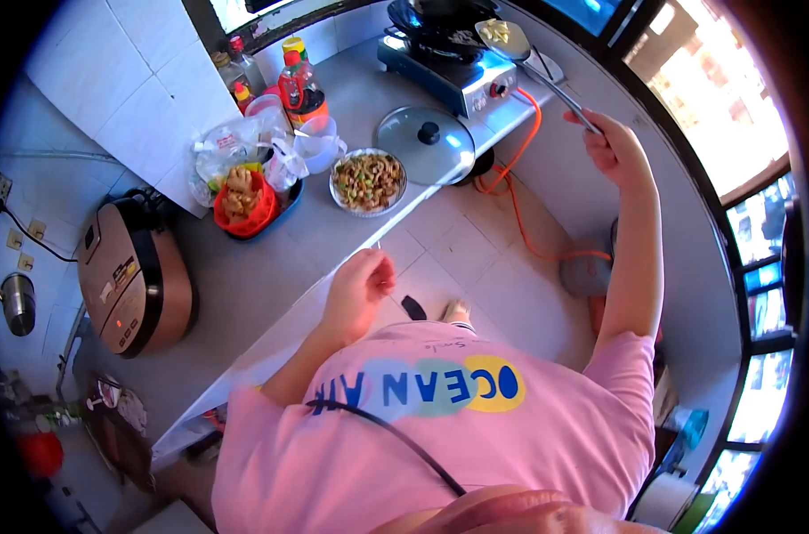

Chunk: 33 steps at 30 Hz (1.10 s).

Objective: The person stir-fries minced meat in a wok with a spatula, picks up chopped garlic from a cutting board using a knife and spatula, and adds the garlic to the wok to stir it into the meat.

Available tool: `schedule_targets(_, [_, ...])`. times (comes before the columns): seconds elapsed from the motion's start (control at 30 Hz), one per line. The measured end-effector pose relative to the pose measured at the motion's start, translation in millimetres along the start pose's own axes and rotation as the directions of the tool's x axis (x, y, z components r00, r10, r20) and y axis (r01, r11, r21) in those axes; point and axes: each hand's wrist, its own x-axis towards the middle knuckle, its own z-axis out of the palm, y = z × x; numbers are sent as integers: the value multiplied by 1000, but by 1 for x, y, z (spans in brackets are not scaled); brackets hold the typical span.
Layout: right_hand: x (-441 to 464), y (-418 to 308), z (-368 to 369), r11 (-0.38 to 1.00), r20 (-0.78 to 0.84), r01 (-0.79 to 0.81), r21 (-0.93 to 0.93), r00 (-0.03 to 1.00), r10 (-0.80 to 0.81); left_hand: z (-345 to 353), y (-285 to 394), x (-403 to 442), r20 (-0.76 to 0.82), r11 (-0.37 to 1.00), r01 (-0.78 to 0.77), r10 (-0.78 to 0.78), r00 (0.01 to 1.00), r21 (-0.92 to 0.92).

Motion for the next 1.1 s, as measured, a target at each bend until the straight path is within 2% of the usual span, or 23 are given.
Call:
schedule_targets(0.03, [37,-9,-10,999,42,18,-29,999,-16,1,1,8,-95,998,-66,64,993,-21])
schedule_targets(0.07, [71,-18,-15,998,85,31,-57,996,-26,1,0,16,-118,996,-80,76,990,-31])
schedule_targets(0.1, [105,-27,-17,998,111,23,-67,994,-16,1,-3,25,-197,979,-206,199,960,-15])
schedule_targets(0.13, [137,-37,-16,987,76,10,-162,997,3,4,-6,33,-274,945,-327,318,908,12])
schedule_targets(0.17, [169,-47,-16,966,42,-2,-257,999,13,9,-8,42,-299,939,-344,330,895,6])
schedule_targets(0.2, [203,-55,-19,963,71,-1,-270,997,21,17,-11,50,-370,916,-401,372,851,0])
schedule_targets(0.27, [266,-65,-22,864,131,135,-485,988,-81,43,-26,71,-466,879,-477,422,778,0])
schedule_targets(0.33, [337,-66,-27,690,160,254,-678,967,-198,69,-41,92,-553,857,-511,457,696,64])
schedule_targets(0.37, [363,-69,-26,523,221,318,-791,945,-240,81,-49,103,-567,857,-516,415,712,-21])
schedule_targets(0.4, [387,-71,-27,333,288,370,-867,918,-272,96,-54,115,-587,852,-523,416,695,-14])
schedule_targets(0.43, [402,-73,-23,4,383,413,-911,847,-368,112,-60,125,-604,850,-519,368,707,-89])
schedule_targets(0.47, [403,-73,-20,6,400,429,-903,846,-352,125,-66,134,-617,841,-515,319,719,-166])
schedule_targets(0.53, [397,-77,-18,-281,495,408,-869,734,-465,146,-72,147,-635,836,-535,346,691,-126])
schedule_targets(0.57, [397,-80,-20,-381,568,427,-820,686,-455,155,-74,152,-632,836,-541,373,679,-88])
schedule_targets(0.6, [399,-83,-23,-379,582,446,-811,680,-446,163,-76,155,-627,838,-543,398,669,-48])
schedule_targets(0.7, [410,-85,-41,-451,702,539,-712,528,-478,177,-83,161,-669,825,-564,427,608,14])
schedule_targets(0.83, [425,-85,-58,-420,721,591,-688,495,-485,191,-92,164,-675,822,-569,438,594,32])
schedule_targets(0.97, [431,-77,-62,-363,699,610,-704,505,-507,202,-104,167,-675,788,-612,486,554,65])
schedule_targets(1.1, [419,-87,-65,-475,702,516,-712,514,-493,194,-134,164,-736,799,-600,428,525,37])
